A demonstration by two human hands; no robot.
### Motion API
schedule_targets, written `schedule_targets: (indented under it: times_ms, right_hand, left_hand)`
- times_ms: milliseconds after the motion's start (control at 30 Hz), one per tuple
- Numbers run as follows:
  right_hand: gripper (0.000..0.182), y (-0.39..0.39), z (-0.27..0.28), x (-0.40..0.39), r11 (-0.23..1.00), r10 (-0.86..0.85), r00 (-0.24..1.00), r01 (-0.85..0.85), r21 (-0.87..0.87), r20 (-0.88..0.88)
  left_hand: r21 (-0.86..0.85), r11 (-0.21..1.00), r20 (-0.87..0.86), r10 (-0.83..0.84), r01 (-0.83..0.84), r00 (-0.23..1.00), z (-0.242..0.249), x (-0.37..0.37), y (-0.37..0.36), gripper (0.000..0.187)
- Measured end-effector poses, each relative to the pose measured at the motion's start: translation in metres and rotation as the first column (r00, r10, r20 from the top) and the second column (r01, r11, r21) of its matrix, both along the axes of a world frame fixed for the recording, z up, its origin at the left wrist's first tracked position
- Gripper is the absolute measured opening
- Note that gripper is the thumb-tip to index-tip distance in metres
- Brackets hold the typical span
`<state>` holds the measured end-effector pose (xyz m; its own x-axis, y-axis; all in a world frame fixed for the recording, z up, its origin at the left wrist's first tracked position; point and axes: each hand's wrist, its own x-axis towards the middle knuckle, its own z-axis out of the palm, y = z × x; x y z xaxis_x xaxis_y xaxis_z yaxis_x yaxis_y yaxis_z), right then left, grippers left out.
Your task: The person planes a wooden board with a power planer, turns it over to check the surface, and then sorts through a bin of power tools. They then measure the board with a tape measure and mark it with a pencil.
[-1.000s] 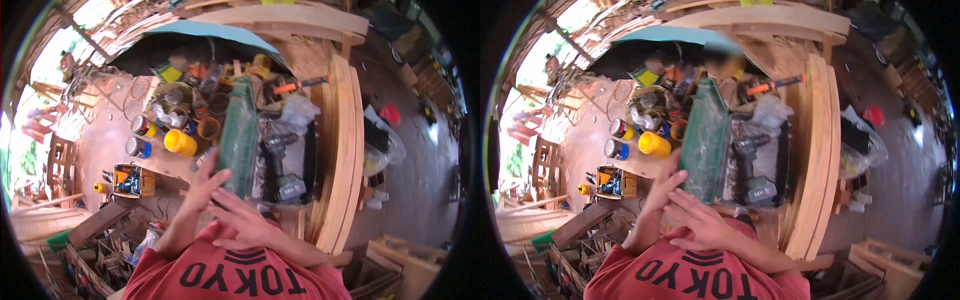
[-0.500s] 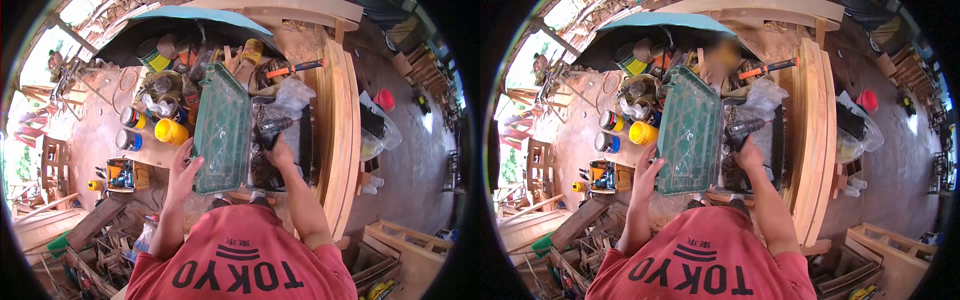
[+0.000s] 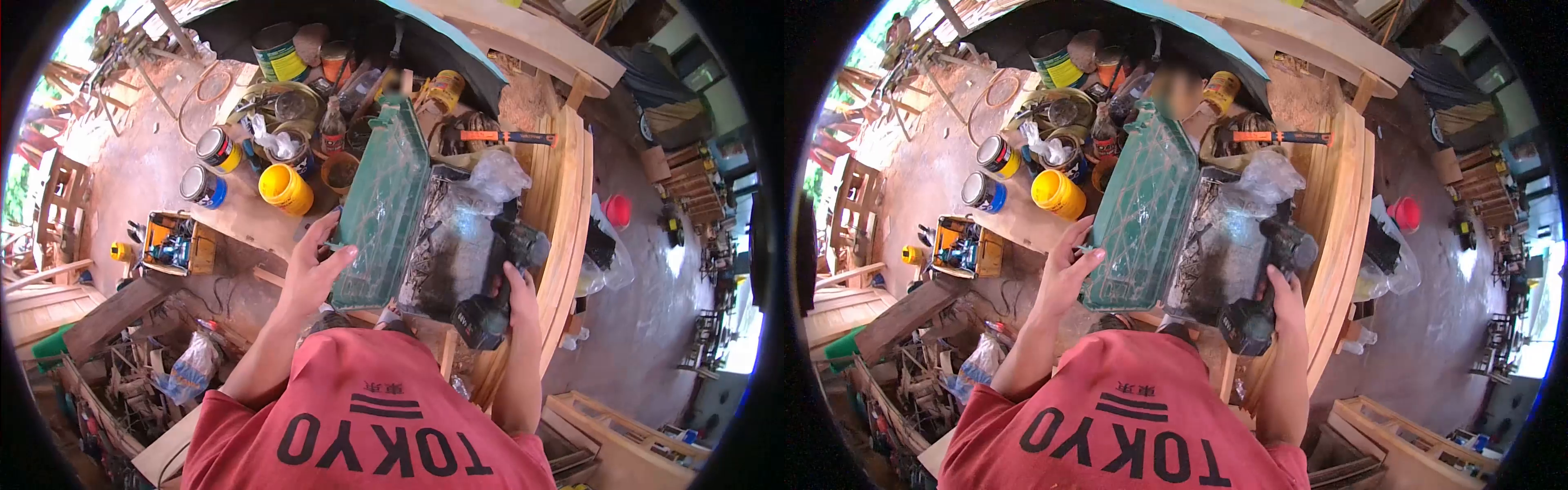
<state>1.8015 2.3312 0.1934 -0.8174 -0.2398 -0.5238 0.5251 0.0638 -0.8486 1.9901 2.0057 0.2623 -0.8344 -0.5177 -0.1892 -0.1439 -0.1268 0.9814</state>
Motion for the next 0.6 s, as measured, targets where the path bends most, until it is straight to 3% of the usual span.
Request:
schedule_targets:
  times_ms: [133, 200, 267, 300, 333, 400, 500, 600]
  right_hand:
    - [0.024, -0.005, 0.01, 0.011, 0.985, 0.13, 0.987, -0.117, 0.13, -0.094]
    - [0.028, -0.015, 0.009, 0.008, 0.945, 0.266, 0.941, -0.212, 0.25, -0.208]
    - [0.033, -0.032, 0.013, 0.005, 0.862, 0.424, 0.862, -0.289, 0.416, -0.279]
    - [0.044, -0.042, 0.012, 0.003, 0.805, 0.497, 0.831, -0.336, 0.489, -0.248]
    - [0.054, -0.043, -0.029, -0.006, 0.707, 0.59, 0.741, -0.281, 0.649, -0.322]
    - [0.044, -0.075, -0.022, 0.003, 0.469, 0.727, 0.627, -0.153, 0.87, -0.282]
    - [0.055, -0.112, -0.021, 0.006, 0.279, 0.781, 0.621, -0.246, 0.928, -0.07]
    - [0.062, -0.124, -0.057, 0.003, 0.242, 0.763, 0.645, -0.215, 0.946, -0.049]
  left_hand:
    - [-0.087, 0.996, 0.005, -0.016, 0.017, 1.0, -0.011, 0.001, -0.004, 0.07]
    - [-0.042, 0.999, 0.003, -0.015, 0.015, 1.0, -0.003, -0.001, -0.002, 0.066]
    - [-0.037, 0.999, 0.009, -0.015, 0.016, 1.0, 0.0, -0.002, -0.003, 0.064]
    - [-0.053, 0.998, 0.014, -0.015, 0.016, 1.0, -0.004, -0.001, -0.003, 0.064]
    - [-0.068, 0.998, 0.018, -0.014, 0.015, 1.0, -0.005, -0.001, -0.004, 0.064]
    - [-0.075, 0.997, 0.019, -0.01, 0.011, 1.0, -0.001, -0.002, -0.004, 0.064]
    - [-0.032, 0.999, 0.029, -0.01, 0.011, 1.0, 0.004, -0.001, -0.002, 0.068]
    - [-0.078, 0.996, 0.009, -0.034, 0.035, 0.999, -0.004, 0.001, -0.004, 0.071]
